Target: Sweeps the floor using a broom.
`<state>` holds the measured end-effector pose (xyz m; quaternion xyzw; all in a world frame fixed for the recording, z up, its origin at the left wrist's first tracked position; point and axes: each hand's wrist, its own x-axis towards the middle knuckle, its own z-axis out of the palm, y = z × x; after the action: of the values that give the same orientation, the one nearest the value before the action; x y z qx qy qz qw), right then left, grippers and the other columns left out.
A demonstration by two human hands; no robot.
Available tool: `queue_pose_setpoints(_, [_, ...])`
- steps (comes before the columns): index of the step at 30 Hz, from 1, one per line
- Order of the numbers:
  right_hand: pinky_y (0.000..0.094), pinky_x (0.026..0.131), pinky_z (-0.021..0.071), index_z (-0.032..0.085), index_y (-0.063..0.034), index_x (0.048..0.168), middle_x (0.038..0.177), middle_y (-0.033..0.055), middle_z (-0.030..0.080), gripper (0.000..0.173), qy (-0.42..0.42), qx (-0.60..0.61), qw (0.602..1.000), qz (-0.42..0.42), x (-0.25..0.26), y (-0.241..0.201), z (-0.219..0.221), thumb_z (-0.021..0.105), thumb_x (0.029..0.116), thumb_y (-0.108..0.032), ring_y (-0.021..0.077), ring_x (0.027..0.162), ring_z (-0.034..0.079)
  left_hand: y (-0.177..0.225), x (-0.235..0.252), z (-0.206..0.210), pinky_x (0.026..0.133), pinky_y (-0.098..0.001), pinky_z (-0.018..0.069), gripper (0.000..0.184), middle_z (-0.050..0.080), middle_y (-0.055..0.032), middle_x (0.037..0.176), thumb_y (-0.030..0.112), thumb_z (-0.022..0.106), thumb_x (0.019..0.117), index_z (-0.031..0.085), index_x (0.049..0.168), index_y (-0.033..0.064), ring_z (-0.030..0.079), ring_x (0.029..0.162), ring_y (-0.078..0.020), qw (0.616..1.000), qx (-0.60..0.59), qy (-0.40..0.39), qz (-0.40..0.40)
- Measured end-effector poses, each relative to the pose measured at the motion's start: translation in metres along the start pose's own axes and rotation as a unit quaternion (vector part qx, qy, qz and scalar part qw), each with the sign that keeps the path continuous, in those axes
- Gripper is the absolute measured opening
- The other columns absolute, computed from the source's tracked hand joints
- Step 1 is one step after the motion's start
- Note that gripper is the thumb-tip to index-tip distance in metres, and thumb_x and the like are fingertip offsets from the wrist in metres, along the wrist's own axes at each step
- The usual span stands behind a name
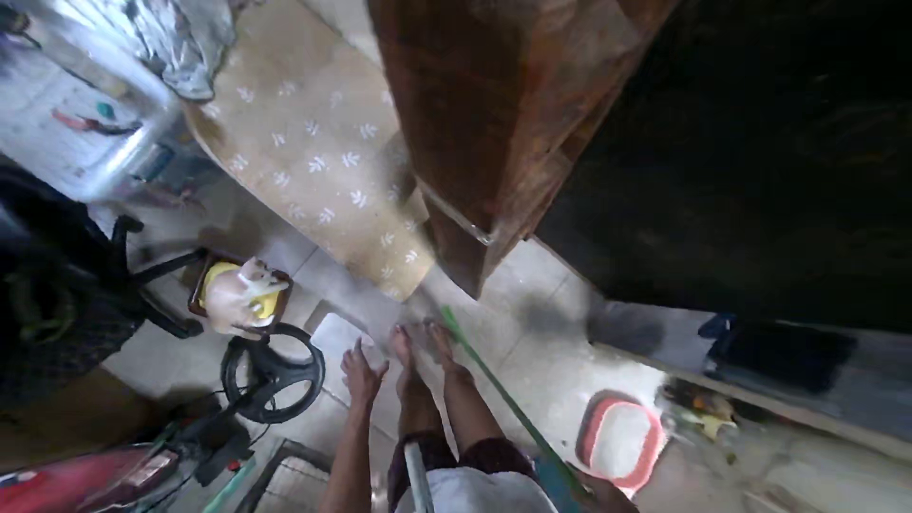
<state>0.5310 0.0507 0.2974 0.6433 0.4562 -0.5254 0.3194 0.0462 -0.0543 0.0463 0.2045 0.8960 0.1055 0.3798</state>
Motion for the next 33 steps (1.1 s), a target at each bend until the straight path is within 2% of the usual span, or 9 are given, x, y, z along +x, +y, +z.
queue_pose_setpoints(2, [0.0488, 0.069, 0.0581, 0.053, -0.0203, 0.151, 0.097, 0.0161, 0.072, 0.051, -0.029, 0.017, 0.998, -0.058, 0.011, -0.017, 0.01, 0.06, 0.1031, -0.033, 0.027, 0.072, 0.067, -0.01, -0.042, 0.003, 0.098, -0.0754, 0.045, 0.107, 0.038, -0.0308, 0.155, 0.056, 0.087, 0.071, 0.038, 0.158, 0.0179, 0.04, 0.14, -0.0548, 1.0, 0.016, -0.007, 0.0])
queue_pose_setpoints(4, [0.0406, 0.056, 0.0551, 0.051, -0.0244, 0.153, 0.084, 0.0105, 0.068, 0.05, -0.058, 0.082, 0.99, -0.097, 0.03, -0.042, 0.021, 0.057, 0.1052, -0.035, 0.0213, 0.059, 0.061, -0.017, -0.077, 0.005, 0.097, -0.0754, 0.0453, 0.106, 0.037, -0.0318, 0.155, 0.054, 0.088, 0.0711, 0.038, 0.158, 0.018, 0.04, 0.139, -0.0555, 0.999, 0.032, -0.014, -0.005])
queue_pose_setpoints(9, [0.0305, 0.048, 0.0476, 0.052, -0.0185, 0.15, 0.078, 0.0059, 0.062, 0.046, -0.108, 0.314, 0.932, -0.141, 0.098, -0.089, 0.032, 0.053, 0.1075, -0.034, 0.014, 0.052, 0.051, -0.015, -0.134, 0.007, 0.096, -0.0732, 0.0478, 0.107, 0.04, -0.0324, 0.153, 0.051, 0.09, 0.0705, 0.038, 0.159, 0.0185, 0.041, 0.137, -0.057, 0.997, 0.077, -0.016, -0.01])
queue_pose_setpoints(12, [0.0195, 0.043, 0.0415, 0.054, -0.0141, 0.135, 0.072, -0.0004, 0.054, 0.031, -0.201, 0.552, 0.801, -0.114, 0.156, -0.096, 0.026, 0.044, 0.1105, -0.031, 0.0053, 0.048, 0.045, -0.009, -0.159, 0.018, 0.103, -0.0701, 0.0449, 0.106, 0.042, -0.0341, 0.151, 0.049, 0.09, 0.0713, 0.039, 0.157, 0.0127, 0.042, 0.136, -0.0571, 0.995, 0.095, 0.002, 0.018])
queue_pose_setpoints(14, [0.0128, 0.04, 0.0406, 0.055, -0.0133, 0.104, 0.066, -0.0039, 0.05, 0.026, -0.293, 0.679, 0.667, -0.085, 0.202, -0.079, 0.029, 0.04, 0.111, -0.033, 0.0003, 0.044, 0.044, -0.007, -0.178, 0.033, 0.105, -0.0696, 0.0435, 0.106, 0.042, -0.0348, 0.151, 0.048, 0.09, 0.0718, 0.04, 0.157, 0.0115, 0.042, 0.136, -0.0573, 0.993, 0.118, 0.002, 0.023])
queue_pose_setpoints(17, [0.0123, 0.04, 0.044, 0.052, -0.0104, 0.096, 0.065, -0.0024, 0.052, 0.029, -0.351, 0.758, 0.547, -0.056, 0.247, -0.031, 0.039, 0.037, 0.1113, -0.03, 0.0007, 0.044, 0.049, 0.001, -0.205, 0.057, 0.106, -0.0701, 0.0419, 0.106, 0.04, -0.0362, 0.151, 0.047, 0.091, 0.0715, 0.039, 0.157, 0.0117, 0.041, 0.136, -0.0585, 0.991, 0.136, 0.001, 0.011])
queue_pose_setpoints(19, [0.0132, 0.04, 0.0433, 0.052, -0.0112, 0.102, 0.069, -0.0018, 0.052, 0.024, -0.348, 0.736, 0.578, -0.058, 0.255, 0.02, 0.038, 0.038, 0.1113, -0.028, 0.0013, 0.046, 0.048, 0.009, -0.22, 0.068, 0.107, -0.0701, 0.0413, 0.106, 0.041, -0.0356, 0.151, 0.049, 0.09, 0.0724, 0.039, 0.158, 0.012, 0.041, 0.137, -0.0576, 0.99, 0.143, -0.002, 0.008])
queue_pose_setpoints(26, [0.0216, 0.045, 0.0434, 0.063, -0.0058, 0.109, 0.07, 0.0005, 0.055, 0.024, -0.099, 0.515, 0.85, 0.041, 0.188, 0.173, -0.069, 0.054, 0.1055, -0.027, 0.0073, 0.049, 0.049, 0.08, -0.253, 0.096, 0.109, -0.0694, 0.0395, 0.105, 0.039, -0.036, 0.152, 0.046, 0.09, 0.0746, 0.036, 0.159, 0.0121, 0.04, 0.137, -0.0581, 0.982, 0.183, -0.018, 0.034])
queue_pose_setpoints(33, [0.0379, 0.06, 0.055, 0.067, -0.0038, 0.119, 0.084, 0.011, 0.065, 0.028, 0.103, 0.415, 0.904, 0.017, 0.188, 0.21, -0.138, 0.055, 0.1036, -0.023, 0.0188, 0.063, 0.062, 0.159, -0.257, 0.123, 0.111, -0.07, 0.0368, 0.105, 0.041, -0.0363, 0.15, 0.043, 0.09, 0.076, 0.035, 0.159, 0.0102, 0.04, 0.137, -0.0579, 0.969, 0.206, -0.036, 0.133])
